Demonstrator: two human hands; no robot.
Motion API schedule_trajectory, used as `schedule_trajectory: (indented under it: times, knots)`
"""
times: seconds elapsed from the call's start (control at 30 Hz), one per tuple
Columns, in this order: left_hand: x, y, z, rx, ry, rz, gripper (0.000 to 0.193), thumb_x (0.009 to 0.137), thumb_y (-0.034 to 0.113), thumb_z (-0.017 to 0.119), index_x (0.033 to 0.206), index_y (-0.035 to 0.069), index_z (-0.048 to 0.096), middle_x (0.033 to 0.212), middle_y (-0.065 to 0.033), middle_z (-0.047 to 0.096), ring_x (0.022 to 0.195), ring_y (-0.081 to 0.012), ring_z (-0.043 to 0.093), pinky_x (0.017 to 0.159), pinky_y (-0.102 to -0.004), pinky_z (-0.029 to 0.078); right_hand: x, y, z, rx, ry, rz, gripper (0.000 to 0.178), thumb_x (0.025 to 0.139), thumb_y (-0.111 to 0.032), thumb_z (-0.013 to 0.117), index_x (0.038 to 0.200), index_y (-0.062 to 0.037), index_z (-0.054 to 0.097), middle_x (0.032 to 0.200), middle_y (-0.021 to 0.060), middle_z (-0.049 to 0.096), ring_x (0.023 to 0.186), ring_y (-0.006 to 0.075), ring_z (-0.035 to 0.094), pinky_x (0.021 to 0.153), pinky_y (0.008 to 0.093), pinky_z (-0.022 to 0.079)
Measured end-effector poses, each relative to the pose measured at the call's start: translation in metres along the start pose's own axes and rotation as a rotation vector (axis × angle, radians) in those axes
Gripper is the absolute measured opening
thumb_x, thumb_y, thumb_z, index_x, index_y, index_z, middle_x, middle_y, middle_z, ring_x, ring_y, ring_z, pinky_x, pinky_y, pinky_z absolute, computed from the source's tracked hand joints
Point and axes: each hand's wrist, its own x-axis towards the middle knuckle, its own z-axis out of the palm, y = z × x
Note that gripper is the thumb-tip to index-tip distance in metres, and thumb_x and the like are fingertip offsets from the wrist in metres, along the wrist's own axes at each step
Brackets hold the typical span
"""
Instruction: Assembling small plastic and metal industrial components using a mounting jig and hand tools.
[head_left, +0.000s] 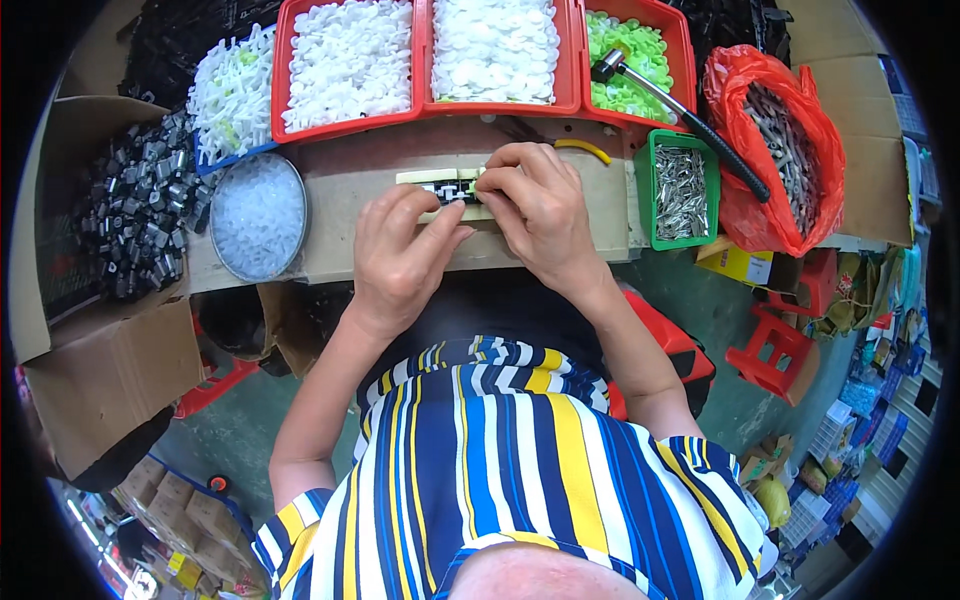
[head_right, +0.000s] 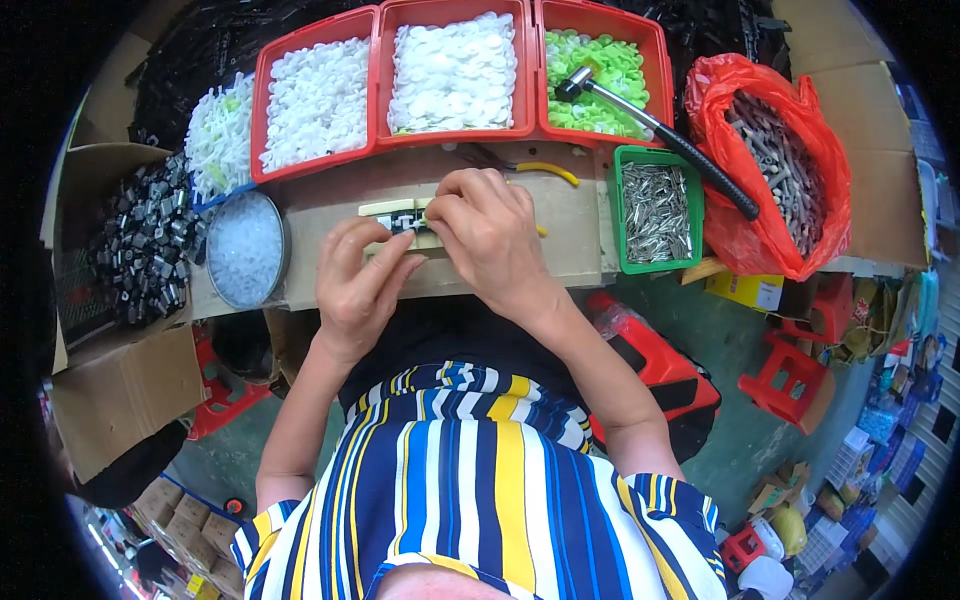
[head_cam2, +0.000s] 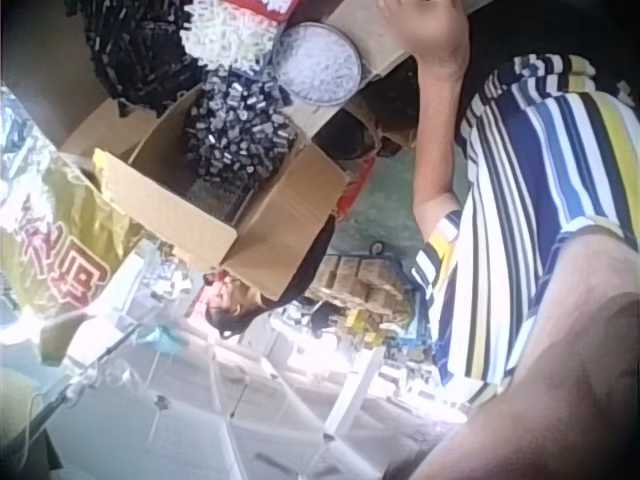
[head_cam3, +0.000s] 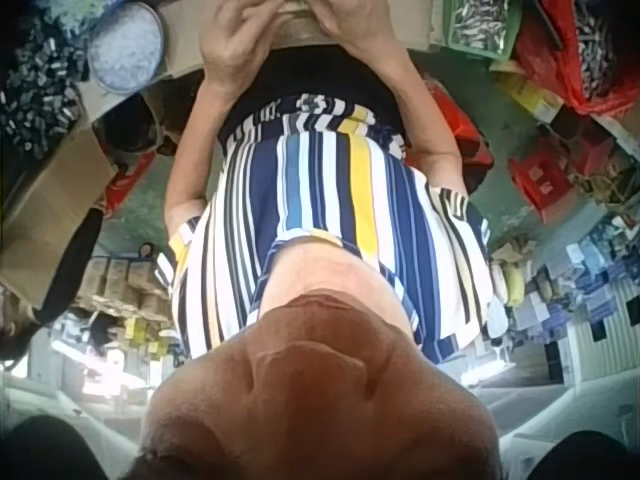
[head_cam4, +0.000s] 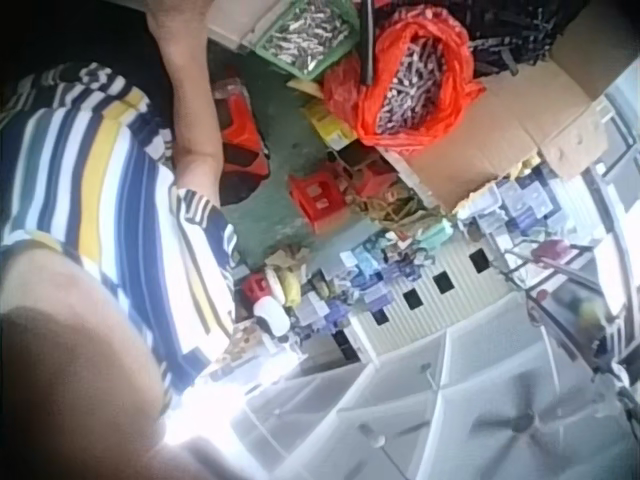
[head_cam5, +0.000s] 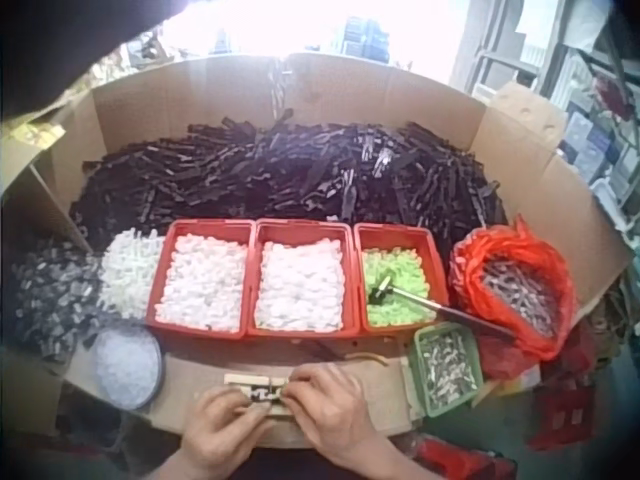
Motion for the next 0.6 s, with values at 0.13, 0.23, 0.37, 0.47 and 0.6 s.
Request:
schedule_trajectory:
  times: [0.13,0.23,0.37,0.47,0.6]
  knots:
    - [-0.002,-0.001,0.005,0.063,-0.037,0.052,0.034,0.074,0.012,0.079,0.106,0.006,0.069,0.103,-0.0090,0.058,0.101,-0.0277,0.057,0.080,-0.0399,0.045,0.001,0.002,0.001,-0.024,-0.034,0.002,0.008,0.079,-0.008,0.069,0.085,-0.0058,0.065,0.094,0.0057,0.059,0.094,0.0251,0.058,0.080,0.0393,0.041]
    - [-0.002,-0.003,0.010,0.119,-0.074,0.089,0.033,0.077,0.014,0.077,0.108,0.006,0.069,0.105,-0.0098,0.059,0.105,-0.0274,0.056,0.082,-0.0397,0.045,0.004,0.005,-0.001,-0.019,-0.067,-0.002,0.008,0.079,-0.007,0.069,0.086,-0.0053,0.065,0.095,0.0058,0.060,0.094,0.0256,0.058,0.081,0.0396,0.042]
    - [-0.003,-0.004,0.014,0.184,-0.114,0.128,0.032,0.080,0.017,0.073,0.110,0.007,0.068,0.108,-0.0102,0.059,0.107,-0.0277,0.056,0.083,-0.0400,0.044,0.003,0.007,-0.004,0.019,-0.081,0.007,0.008,0.079,-0.007,0.069,0.086,-0.0047,0.066,0.096,0.0070,0.060,0.095,0.0265,0.058,0.081,0.0405,0.043]
    - [-0.002,-0.007,0.012,0.205,-0.136,0.158,0.031,0.082,0.018,0.071,0.111,0.008,0.068,0.109,-0.0098,0.060,0.109,-0.0281,0.056,0.084,-0.0407,0.043,0.000,0.006,-0.002,0.039,-0.046,0.044,0.013,0.078,-0.008,0.069,0.090,-0.0042,0.067,0.098,0.0093,0.060,0.096,0.0278,0.058,0.080,0.0411,0.044]
    - [-0.002,-0.006,0.007,0.274,-0.171,0.178,0.028,0.083,0.017,0.071,0.109,0.009,0.069,0.109,-0.0089,0.061,0.109,-0.0288,0.058,0.086,-0.0415,0.042,-0.008,0.008,0.005,0.009,-0.059,-0.026,0.018,0.079,-0.012,0.068,0.096,-0.0048,0.067,0.100,0.0096,0.060,0.100,0.0285,0.058,0.083,0.0426,0.044]
